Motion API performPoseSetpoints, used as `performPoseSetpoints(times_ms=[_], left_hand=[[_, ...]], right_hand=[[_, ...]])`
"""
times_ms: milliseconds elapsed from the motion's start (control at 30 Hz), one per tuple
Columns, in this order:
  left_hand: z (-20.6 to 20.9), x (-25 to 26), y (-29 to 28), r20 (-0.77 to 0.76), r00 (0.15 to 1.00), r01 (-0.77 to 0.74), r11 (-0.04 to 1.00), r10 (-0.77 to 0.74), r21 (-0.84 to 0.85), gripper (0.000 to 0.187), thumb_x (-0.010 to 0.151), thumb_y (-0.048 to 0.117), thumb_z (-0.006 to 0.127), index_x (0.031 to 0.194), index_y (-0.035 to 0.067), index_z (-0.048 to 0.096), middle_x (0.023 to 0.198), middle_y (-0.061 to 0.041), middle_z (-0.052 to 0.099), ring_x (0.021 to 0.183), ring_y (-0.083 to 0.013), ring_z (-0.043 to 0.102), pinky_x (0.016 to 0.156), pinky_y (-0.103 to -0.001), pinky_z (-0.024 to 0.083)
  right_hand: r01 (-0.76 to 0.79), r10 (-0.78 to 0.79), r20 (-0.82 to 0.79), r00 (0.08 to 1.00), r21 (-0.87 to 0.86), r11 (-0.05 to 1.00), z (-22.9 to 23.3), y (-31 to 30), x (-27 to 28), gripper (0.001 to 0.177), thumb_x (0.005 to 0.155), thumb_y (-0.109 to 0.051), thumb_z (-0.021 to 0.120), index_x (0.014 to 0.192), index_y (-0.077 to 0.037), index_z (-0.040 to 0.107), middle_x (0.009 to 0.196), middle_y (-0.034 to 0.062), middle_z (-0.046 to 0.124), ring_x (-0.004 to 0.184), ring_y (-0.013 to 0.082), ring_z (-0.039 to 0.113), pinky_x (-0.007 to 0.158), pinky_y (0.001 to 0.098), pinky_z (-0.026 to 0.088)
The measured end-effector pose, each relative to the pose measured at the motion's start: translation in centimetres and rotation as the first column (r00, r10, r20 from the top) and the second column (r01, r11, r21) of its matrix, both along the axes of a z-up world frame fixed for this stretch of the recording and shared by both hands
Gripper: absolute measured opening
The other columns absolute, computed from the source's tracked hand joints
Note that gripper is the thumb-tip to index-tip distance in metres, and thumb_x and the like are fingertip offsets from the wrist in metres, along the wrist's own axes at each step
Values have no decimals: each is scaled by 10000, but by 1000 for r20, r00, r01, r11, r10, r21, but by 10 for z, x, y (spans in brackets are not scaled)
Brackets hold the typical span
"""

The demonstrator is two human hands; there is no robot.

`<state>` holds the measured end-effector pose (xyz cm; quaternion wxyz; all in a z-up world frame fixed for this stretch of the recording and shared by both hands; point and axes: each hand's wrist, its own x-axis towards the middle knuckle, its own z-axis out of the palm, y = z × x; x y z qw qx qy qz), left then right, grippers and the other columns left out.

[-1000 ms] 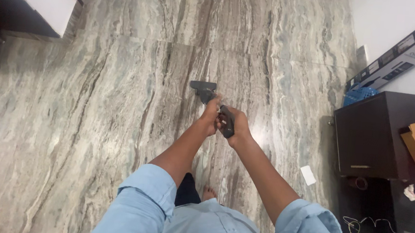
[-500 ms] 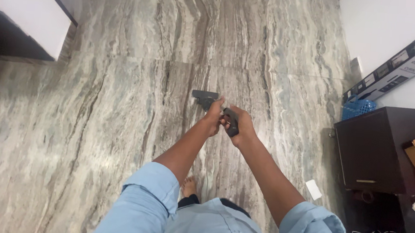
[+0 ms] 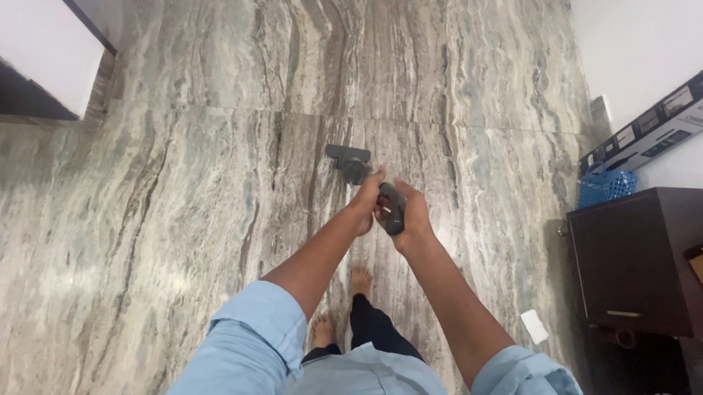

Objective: The person vacuums the floor with a handheld vacuum cleaner, moving the vacuum head across the marble floor and along the baseboards of a small room.

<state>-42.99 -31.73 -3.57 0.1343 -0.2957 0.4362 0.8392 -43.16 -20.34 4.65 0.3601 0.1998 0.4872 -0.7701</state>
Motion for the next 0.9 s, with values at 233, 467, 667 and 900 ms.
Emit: performPoseSetpoints(times_ms=[233, 467, 667, 900], left_hand=[[-6, -54, -20, -13, 1000, 19, 999, -19, 32, 648, 975, 717, 421, 874, 110, 623, 767, -71, 588, 616, -190, 503, 576, -345, 402], [11, -117, -30, -35, 997, 66, 998, -67, -22, 730, 953, 734, 382, 929, 62, 666, 772, -118, 644, 696, -260, 595, 733, -406, 461], [-6, -167, -35, -42, 999, 30, 994, -35, -101, 736, 954, 751, 389, 942, 72, 672, 794, -78, 673, 775, -157, 552, 1132, -436, 180], [-2, -198, -38, 55, 998, 11, 990, -3, -138, 675, 975, 718, 394, 1068, 91, 628, 844, -29, 646, 769, -93, 529, 1176, -466, 112]], right_hand=[[8, -5, 67, 998, -49, 999, -8, -12, -61, 441, 942, -463, 556, 996, -41, 674, 884, 124, 665, 774, 261, 629, 687, 341, 535], [34, -32, 110, 993, -12, 999, 29, -26, -116, 442, 912, -470, 655, 960, -31, 659, 863, 115, 653, 775, 254, 617, 718, 355, 544], [-43, 43, 26, 999, -14, 999, 24, -28, -171, 141, 899, -102, 670, 927, 21, 608, 821, 126, 661, 615, 195, 620, 540, 257, 536], [-93, 91, 53, 994, 40, 995, -3, -26, -223, 83, 912, -37, 622, 927, 43, 607, 810, 124, 645, 590, 163, 624, 456, 205, 477]])
